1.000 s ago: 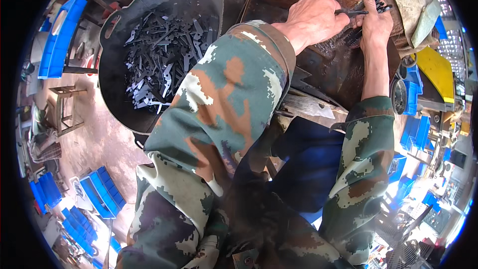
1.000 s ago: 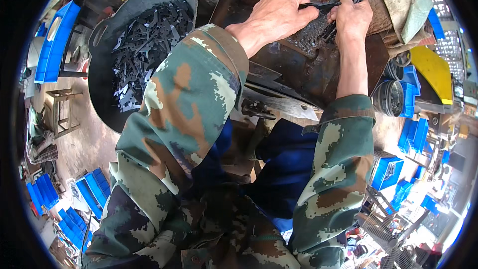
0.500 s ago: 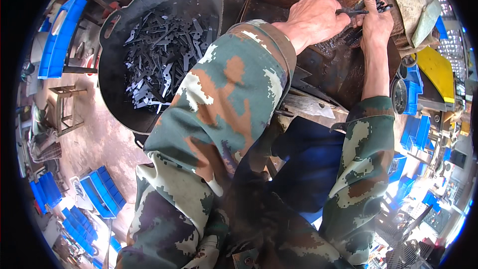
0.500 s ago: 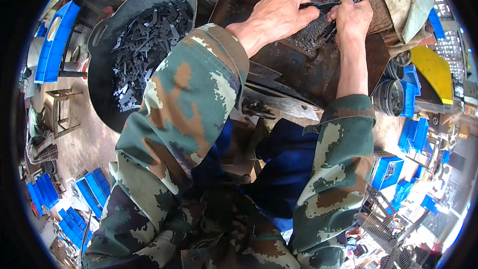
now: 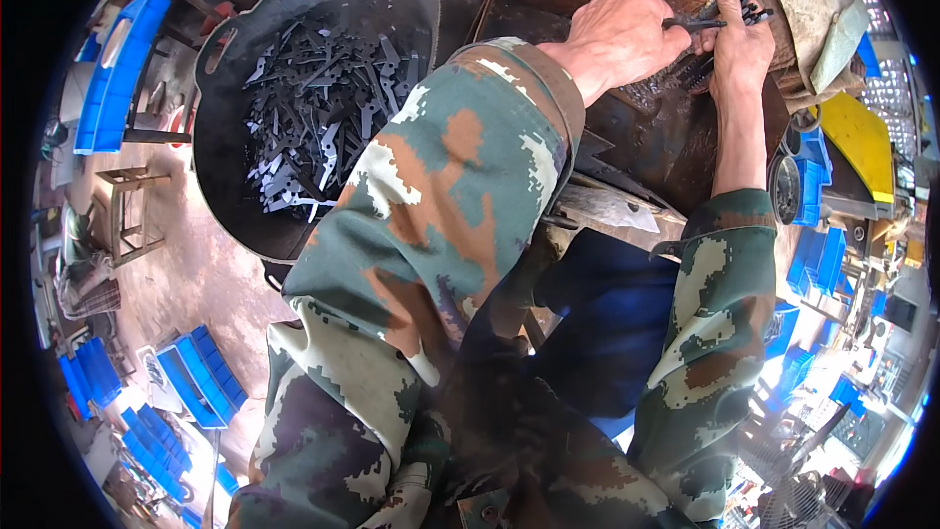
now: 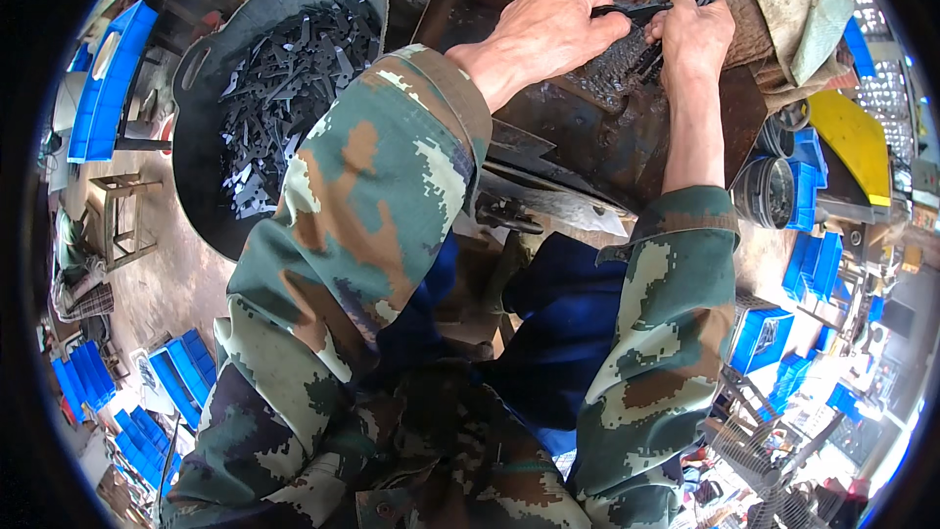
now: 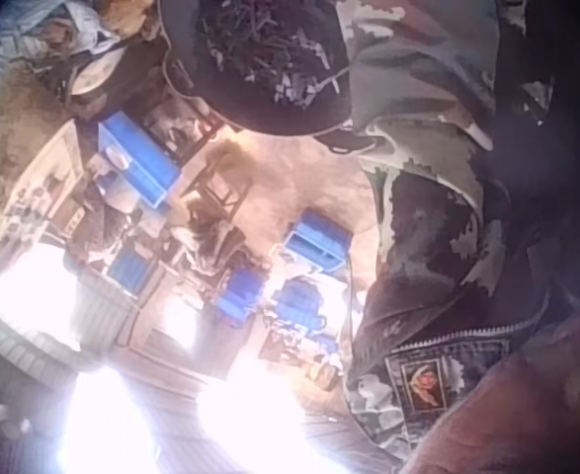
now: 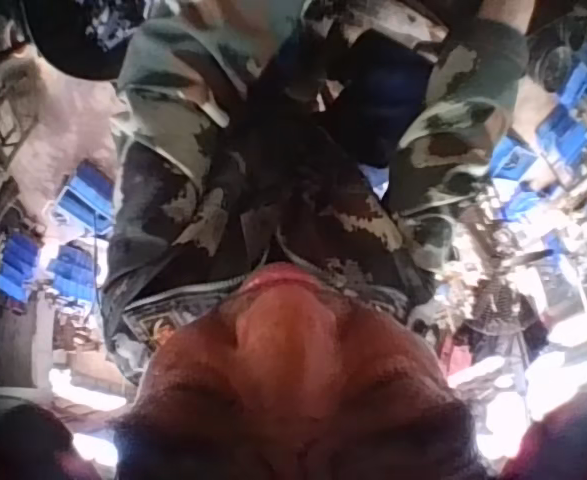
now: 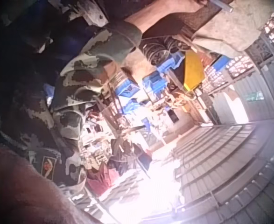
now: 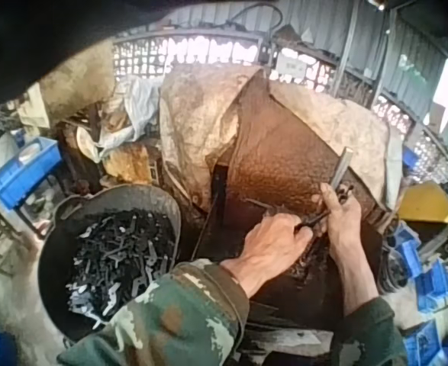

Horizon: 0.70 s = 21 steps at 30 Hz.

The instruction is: Measuring small metal components with a caliper and then processing them on a grinding machine.

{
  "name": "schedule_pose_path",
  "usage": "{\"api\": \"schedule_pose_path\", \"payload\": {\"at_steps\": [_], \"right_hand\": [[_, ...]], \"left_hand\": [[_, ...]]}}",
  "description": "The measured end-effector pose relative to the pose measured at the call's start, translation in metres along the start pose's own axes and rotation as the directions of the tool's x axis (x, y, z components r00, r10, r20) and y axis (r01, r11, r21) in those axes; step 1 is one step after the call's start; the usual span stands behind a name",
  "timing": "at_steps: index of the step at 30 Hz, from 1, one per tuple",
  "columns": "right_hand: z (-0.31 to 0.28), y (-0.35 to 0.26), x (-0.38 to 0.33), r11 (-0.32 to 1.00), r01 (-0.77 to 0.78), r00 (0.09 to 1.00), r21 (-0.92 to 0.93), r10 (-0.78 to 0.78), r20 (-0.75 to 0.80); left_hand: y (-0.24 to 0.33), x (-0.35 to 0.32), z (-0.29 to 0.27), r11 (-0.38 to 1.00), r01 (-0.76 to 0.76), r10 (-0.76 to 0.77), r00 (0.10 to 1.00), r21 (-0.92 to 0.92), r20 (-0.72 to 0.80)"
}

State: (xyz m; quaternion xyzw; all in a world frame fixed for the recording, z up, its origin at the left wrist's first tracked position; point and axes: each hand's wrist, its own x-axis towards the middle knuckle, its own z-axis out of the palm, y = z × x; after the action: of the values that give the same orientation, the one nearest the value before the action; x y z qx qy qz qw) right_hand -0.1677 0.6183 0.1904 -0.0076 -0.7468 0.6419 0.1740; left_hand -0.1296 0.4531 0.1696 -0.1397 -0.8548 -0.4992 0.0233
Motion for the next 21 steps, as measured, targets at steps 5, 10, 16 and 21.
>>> {"api": "schedule_pose_path", "payload": {"at_steps": [5, 10, 16, 21], "right_hand": [[0.0001, 0.0016, 0.0008, 1.000, 0.002, 1.000, 0.013, -0.002, 0.003], [-0.0008, 0.0000, -0.0007, 1.000, 0.005, 1.000, 0.007, -0.005, 0.007], [0.0068, -0.0046, -0.0052, 1.000, -0.002, 1.000, -0.003, 0.002, -0.022], [0.0057, -0.0054, -0.0056, 1.000, -0.006, 0.999, -0.012, 0.005, -0.052]], "left_hand": [[-0.0011, 0.0001, 0.0006, 1.000, -0.013, 0.013, 1.000, 0.010, -0.005], [0.0004, 0.0003, 0.0020, 1.000, -0.003, 0.003, 1.000, 0.003, -0.012], [-0.0041, 0.0024, 0.0032, 0.999, -0.024, 0.024, 0.999, 0.029, -0.022], [-0.0020, 0.0011, 0.0040, 1.000, -0.018, 0.018, 1.000, 0.015, -0.024]]}}
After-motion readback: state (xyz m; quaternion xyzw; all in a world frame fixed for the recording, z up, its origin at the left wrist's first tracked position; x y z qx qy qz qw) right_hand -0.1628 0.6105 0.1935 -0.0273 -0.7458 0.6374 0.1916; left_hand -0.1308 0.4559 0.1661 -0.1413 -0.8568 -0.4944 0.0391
